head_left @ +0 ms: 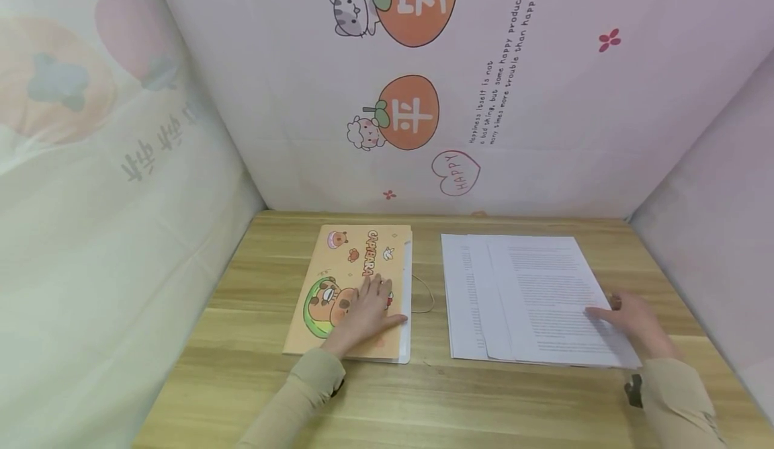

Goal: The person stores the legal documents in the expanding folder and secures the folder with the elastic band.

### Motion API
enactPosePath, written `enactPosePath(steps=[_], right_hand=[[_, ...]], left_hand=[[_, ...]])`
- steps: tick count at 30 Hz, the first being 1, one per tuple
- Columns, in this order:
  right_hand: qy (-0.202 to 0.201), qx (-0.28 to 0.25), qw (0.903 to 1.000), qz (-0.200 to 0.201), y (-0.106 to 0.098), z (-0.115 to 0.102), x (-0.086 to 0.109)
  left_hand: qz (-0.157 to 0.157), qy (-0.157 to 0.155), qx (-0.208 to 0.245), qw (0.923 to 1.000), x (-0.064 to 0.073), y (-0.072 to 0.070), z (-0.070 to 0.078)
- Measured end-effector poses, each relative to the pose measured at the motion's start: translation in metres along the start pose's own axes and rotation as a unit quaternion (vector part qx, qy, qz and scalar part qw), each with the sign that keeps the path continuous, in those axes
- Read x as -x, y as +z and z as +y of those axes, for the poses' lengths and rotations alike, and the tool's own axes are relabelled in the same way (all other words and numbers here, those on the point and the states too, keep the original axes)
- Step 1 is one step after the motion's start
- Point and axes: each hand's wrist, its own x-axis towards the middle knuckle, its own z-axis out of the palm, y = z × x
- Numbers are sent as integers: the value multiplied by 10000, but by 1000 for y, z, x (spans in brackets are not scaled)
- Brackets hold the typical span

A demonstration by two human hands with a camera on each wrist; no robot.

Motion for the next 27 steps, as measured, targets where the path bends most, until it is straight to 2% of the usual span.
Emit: enactPosePath(steps=[7, 18, 27], right_hand=[[441, -287, 9984, -213, 1, -3, -1], [831, -210, 9963, -86, 6, -8, -4], [895, -264, 9956, -55, 6, -11, -5]], left_hand=[[-2, -6, -10, 10000, -1, 0, 1], [-2, -70, -129, 9999, 0, 1, 5], [54, -113, -199, 9997, -1, 4, 6]])
